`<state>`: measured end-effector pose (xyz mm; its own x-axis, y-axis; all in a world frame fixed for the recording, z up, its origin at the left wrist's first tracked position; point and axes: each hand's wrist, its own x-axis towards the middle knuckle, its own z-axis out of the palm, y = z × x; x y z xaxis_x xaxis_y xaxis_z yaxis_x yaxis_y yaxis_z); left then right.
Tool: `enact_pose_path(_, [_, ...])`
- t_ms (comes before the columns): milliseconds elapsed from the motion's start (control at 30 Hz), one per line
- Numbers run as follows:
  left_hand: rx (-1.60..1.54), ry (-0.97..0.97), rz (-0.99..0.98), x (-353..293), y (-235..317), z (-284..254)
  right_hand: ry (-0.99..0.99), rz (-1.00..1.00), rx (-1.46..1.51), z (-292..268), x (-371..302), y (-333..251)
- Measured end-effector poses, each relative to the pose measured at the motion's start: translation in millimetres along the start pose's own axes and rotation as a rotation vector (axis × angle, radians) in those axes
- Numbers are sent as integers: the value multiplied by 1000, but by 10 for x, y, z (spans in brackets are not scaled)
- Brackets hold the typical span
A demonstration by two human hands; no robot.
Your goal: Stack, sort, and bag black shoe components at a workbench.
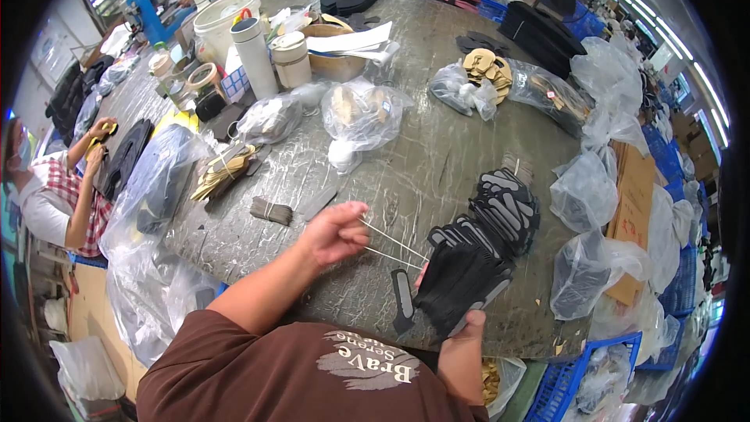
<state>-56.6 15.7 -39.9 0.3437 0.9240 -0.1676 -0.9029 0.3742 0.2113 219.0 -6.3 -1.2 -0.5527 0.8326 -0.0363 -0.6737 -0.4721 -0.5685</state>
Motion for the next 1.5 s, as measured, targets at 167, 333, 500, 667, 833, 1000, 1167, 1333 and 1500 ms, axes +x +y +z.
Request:
enact_pose_path(167, [389,-26,60,-154,123,697,-177,55,-1423,117,187,-248])
enact_pose_path(333, [1834,-822,178,-337,-39,1266,109,71,-1508,109,367,-26])
enact_pose_path(500, [1856,-250,-80,-420,-28,960,100,250,-568,-37,222,-64])
enact_pose_path(667, [670,184,-33,-105,-119,197,-161,412,-243,166,163,59])
enact_pose_path(833, [592,10,-207,91,-167,503,-576,516,-660,299,430,14])
enact_pose_path(1000, [1616,67,-81,127,128,713,-286,-12,-1609,354,434,-30])
enact_pose_path(1167, [1634,-120,195,-153,-31,769,133,-116,-2070,267,505,180])
enact_pose_path(1333, [2274,-301,614,-353,-137,791,266,-128,-2041,254,571,235])
enact_pose_path(1500, [1950,158,421,-390,-455,569,418,-144,-1854,144,677,223])
